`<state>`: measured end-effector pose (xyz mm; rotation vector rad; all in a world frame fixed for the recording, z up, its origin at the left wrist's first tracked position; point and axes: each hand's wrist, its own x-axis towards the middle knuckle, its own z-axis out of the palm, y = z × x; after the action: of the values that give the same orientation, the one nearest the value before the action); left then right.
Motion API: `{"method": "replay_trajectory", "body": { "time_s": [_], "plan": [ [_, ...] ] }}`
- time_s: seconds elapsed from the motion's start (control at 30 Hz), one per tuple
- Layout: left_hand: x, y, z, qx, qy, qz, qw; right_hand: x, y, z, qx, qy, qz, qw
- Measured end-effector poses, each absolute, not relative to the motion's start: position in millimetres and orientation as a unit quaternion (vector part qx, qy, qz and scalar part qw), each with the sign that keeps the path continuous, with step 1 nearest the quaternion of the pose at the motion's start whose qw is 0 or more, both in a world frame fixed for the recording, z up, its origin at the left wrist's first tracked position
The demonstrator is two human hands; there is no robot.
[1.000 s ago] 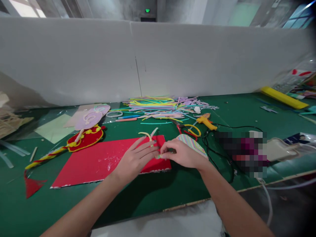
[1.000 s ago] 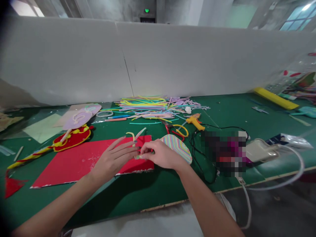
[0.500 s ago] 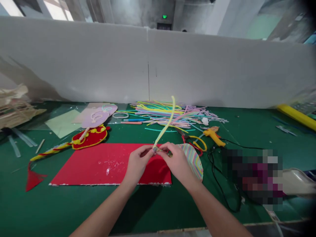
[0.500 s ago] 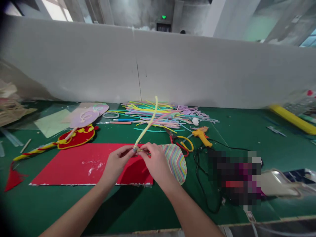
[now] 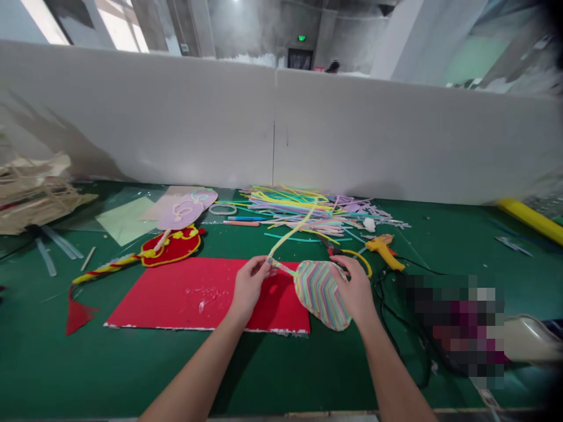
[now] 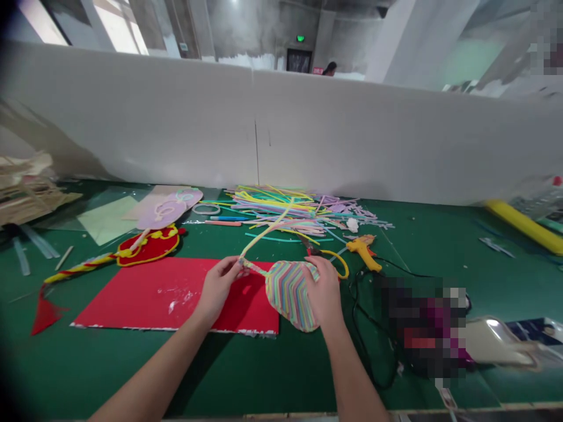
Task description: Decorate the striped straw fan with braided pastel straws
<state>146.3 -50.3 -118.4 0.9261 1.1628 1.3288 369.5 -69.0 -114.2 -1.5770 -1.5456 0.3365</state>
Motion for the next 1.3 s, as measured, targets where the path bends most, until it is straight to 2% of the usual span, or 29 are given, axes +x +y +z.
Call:
{"method": "replay_trajectory", "body": {
  "time_s": [0.17, 0.3, 0.47, 1.1, 1.3],
  "plan": [
    [150, -50, -124, 0.382, 0.468, 0.546, 0.581, 380, -60, -148, -0.668, -0.623, 0.117, 0.390],
    [151, -51, -123, 0.386, 0.428, 0.530, 0.621, 380, -58, -156, -0.671, -0.622, 0.098, 0.391],
    [150, -52, -119, 0.360, 0.390, 0.550, 0.645, 382, -55, -157, -0.667, -0.620, 0.099, 0.401],
    [154, -48, -127, 0.340, 0.401, 0.559, 0.641, 380, -56, -151, -0.687, -0.601, 0.059, 0.405],
    [153, -47, -120, 0.333, 0.416, 0.534, 0.656, 368, -60, -134, -0.615, -0.658, 0.052, 0.430]
  ]
}}
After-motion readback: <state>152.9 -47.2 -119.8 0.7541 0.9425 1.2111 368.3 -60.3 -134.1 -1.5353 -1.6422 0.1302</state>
